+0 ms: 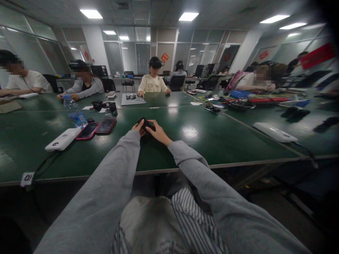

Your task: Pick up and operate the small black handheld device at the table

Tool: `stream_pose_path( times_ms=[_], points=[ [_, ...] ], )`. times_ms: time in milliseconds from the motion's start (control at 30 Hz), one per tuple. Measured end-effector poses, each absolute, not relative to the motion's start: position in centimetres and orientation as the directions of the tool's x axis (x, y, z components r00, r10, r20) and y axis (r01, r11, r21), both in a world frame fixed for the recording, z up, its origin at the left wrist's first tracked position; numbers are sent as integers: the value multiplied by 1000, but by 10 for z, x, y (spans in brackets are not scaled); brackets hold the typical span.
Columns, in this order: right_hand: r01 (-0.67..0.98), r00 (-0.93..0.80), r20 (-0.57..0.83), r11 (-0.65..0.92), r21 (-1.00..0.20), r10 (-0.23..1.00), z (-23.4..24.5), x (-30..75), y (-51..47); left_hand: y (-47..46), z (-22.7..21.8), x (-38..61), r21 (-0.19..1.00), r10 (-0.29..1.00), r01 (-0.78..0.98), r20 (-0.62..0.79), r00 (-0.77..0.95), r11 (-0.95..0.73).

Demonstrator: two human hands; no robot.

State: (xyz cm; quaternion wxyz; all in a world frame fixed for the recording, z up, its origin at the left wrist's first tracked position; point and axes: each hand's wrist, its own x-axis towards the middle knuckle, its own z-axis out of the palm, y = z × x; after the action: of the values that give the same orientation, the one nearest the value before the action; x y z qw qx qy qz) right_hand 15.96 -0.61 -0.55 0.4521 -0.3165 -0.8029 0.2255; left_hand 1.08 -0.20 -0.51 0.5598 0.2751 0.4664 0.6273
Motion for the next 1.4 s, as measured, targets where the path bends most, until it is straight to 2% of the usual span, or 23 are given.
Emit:
stream_pose_path(
  times_ms=[367,700,833,1133,1400],
  points=[
    [267,-401,531,650,-711,746,-9,162,3,-6,-2,11,881,961,-463,-201,-188,94],
    [261,-440,522,660,-704,731,-8,163,0,-5,-3,11,905,950,-419,-191,-247,73],
    [271,-423,547,677,-685,722,-7,161,-3,-5,-2,10,898,943,-428,-221,-251,97],
    [310,-364,627,724,-616,689,-5,159,-5,-11,4,16,889,945,-455,-193,-263,55],
    [336,-283,656,713,-616,700,1,160,-8,-2,0,14,883,939,-461,-229,-258,89]
  ],
)
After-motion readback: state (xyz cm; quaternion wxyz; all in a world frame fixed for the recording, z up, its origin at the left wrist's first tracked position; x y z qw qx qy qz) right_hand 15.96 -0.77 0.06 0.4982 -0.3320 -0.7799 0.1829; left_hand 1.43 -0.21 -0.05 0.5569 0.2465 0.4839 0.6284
